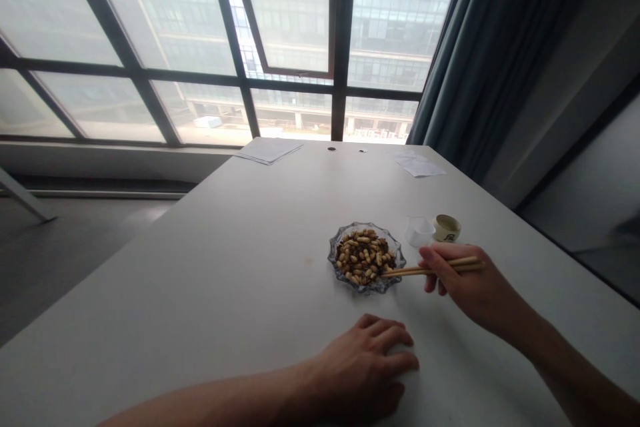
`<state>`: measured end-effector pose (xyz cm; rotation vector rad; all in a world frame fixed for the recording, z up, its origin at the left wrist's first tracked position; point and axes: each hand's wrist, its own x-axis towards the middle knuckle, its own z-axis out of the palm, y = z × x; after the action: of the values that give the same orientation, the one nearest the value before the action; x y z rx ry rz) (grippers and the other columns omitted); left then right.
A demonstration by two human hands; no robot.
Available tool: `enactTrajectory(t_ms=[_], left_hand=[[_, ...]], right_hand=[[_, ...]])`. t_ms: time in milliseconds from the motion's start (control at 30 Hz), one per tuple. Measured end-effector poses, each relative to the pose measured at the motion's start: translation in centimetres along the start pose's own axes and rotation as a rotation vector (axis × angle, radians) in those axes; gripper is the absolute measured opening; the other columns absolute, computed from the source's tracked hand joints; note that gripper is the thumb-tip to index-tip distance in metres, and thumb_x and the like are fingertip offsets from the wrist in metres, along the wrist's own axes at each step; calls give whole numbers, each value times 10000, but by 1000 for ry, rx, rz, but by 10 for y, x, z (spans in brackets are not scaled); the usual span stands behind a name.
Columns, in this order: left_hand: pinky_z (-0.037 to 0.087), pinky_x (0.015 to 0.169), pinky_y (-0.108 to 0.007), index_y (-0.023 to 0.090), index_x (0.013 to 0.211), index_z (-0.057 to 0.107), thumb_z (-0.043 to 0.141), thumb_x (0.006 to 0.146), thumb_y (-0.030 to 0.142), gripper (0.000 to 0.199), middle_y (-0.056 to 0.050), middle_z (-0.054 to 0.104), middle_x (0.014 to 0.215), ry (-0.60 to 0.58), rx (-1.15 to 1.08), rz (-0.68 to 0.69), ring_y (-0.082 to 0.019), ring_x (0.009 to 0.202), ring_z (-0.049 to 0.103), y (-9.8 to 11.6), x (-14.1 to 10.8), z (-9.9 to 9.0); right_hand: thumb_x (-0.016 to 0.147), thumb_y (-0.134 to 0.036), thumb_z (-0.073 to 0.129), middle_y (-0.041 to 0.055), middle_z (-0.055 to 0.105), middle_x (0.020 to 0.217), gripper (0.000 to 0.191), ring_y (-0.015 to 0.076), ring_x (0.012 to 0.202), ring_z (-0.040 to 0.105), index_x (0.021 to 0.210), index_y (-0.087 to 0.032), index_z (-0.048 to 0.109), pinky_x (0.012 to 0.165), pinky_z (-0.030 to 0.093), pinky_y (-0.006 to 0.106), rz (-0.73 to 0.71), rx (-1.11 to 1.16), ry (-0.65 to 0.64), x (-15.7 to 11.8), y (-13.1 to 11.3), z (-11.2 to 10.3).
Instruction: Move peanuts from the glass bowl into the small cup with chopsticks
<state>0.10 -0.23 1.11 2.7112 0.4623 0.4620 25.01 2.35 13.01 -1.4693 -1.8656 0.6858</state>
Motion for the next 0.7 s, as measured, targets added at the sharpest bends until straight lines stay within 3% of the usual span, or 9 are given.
enactTrajectory(t_ms=[700], left_hand=[[438, 1278, -455, 247, 1418, 641, 688, 1098, 305, 329, -100, 681, 1520, -19, 1, -8, -316, 1470, 627, 0, 0, -1]], right_hand=[[1047, -720, 695, 113, 852, 755, 605, 238, 647, 798, 840, -183, 882, 610, 641, 316, 3, 178, 105, -5, 20, 8]])
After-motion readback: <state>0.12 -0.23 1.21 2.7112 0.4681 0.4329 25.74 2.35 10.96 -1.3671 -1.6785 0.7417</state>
